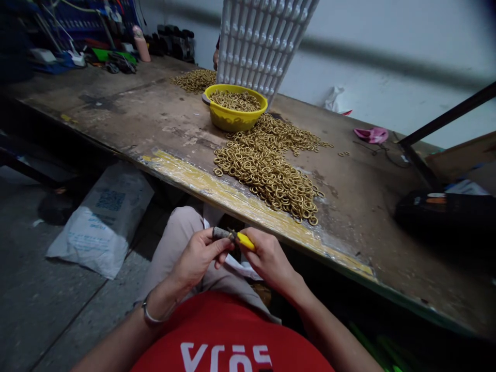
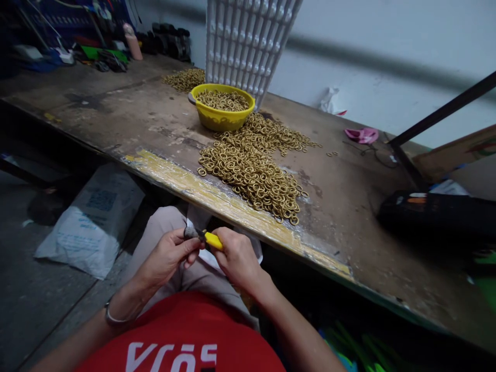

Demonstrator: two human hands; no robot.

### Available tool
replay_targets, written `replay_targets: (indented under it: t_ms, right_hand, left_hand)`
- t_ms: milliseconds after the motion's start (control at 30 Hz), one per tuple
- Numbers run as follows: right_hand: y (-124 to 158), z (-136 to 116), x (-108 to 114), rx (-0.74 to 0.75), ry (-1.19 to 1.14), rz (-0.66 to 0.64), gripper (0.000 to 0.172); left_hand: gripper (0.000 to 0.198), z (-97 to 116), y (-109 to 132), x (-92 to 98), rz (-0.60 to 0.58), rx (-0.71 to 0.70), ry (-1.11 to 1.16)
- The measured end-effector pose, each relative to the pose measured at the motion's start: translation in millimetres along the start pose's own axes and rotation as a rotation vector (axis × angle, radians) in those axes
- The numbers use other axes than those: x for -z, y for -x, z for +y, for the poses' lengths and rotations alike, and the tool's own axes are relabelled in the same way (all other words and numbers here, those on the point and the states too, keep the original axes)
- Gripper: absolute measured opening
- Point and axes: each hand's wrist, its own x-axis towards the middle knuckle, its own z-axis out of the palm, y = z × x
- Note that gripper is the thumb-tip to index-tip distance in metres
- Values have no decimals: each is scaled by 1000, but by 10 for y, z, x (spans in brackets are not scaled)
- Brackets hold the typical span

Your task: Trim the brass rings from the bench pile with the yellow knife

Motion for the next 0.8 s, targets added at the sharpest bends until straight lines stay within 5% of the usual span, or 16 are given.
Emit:
replay_targets:
  t_ms: [233,433,533,633,800]
  right_hand:
    - [30,1,-28,-35,443,-115,13]
    - [-102,-21,-82,-66,629,-84,13]
    - [-332,66,-37,-162,738,-54,18]
    - [-658,204,53,-306,810,-14,20]
    - [-1268,268,6,-133,729,24,19]
  left_hand:
    - [24,-43,-12,39,51,-57,-125]
    - [17,94,-40,72,108,-118,-283]
    - [15,188,41,14,152,-198,-376]
    - [16,215,119,-51,29,-242,-506]
    - [20,82,-71,66,-1,-108,-352]
